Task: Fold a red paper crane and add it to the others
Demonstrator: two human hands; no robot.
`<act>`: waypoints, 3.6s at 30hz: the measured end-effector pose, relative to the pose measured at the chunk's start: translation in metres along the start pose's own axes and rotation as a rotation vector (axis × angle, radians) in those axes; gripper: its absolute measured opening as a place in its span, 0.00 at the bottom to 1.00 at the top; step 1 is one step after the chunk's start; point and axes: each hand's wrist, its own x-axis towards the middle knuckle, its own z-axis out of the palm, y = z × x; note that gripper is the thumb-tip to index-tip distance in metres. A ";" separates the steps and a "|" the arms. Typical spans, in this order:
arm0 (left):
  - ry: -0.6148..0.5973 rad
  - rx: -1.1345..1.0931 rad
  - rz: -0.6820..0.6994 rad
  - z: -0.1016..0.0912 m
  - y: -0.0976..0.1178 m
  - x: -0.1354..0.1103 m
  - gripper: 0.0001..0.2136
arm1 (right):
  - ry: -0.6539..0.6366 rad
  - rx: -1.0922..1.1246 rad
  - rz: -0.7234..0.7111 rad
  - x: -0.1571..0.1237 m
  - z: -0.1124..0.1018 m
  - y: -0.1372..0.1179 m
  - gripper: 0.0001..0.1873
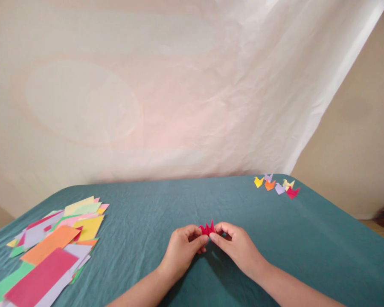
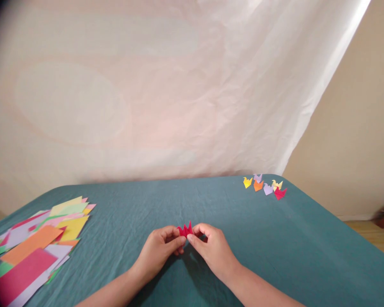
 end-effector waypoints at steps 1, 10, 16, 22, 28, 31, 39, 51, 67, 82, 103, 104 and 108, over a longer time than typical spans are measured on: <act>0.007 0.012 0.005 0.000 0.000 0.000 0.08 | -0.006 0.002 -0.006 0.000 0.000 0.000 0.09; 0.003 0.044 0.015 -0.001 -0.003 0.000 0.06 | 0.015 -0.055 -0.035 0.000 -0.001 -0.003 0.10; 0.055 0.200 0.041 -0.001 0.002 -0.002 0.08 | 0.012 -0.070 -0.036 0.002 0.000 0.000 0.10; 0.085 0.539 0.243 -0.012 0.003 0.001 0.04 | 0.024 -0.149 -0.133 0.004 -0.003 0.001 0.08; 0.072 0.582 0.268 -0.018 -0.001 0.004 0.13 | 0.083 -0.207 -0.152 0.007 -0.005 0.011 0.08; 0.062 0.475 0.276 -0.019 0.001 0.002 0.21 | 0.096 -0.240 -0.169 0.009 -0.004 0.016 0.07; 0.058 0.450 0.311 -0.013 0.003 0.000 0.09 | 0.104 -0.282 -0.225 0.003 0.003 0.009 0.05; 0.068 0.569 0.331 0.001 0.019 -0.034 0.07 | 0.117 -0.265 -0.215 -0.031 0.005 -0.016 0.07; 0.046 0.601 0.356 0.004 0.000 -0.047 0.06 | 0.107 -0.343 -0.221 -0.048 0.016 -0.011 0.08; 0.049 0.686 0.347 -0.002 -0.013 -0.033 0.05 | 0.108 -0.460 -0.177 -0.048 0.020 -0.007 0.07; 0.036 0.688 0.338 0.000 -0.011 -0.032 0.06 | 0.123 -0.464 -0.108 -0.045 0.019 -0.009 0.04; 0.036 0.686 0.336 0.000 -0.011 -0.032 0.06 | 0.110 -0.478 -0.104 -0.045 0.018 -0.009 0.05; 0.030 0.683 0.331 0.001 -0.010 -0.032 0.06 | 0.019 -0.541 -0.083 -0.048 0.014 -0.012 0.21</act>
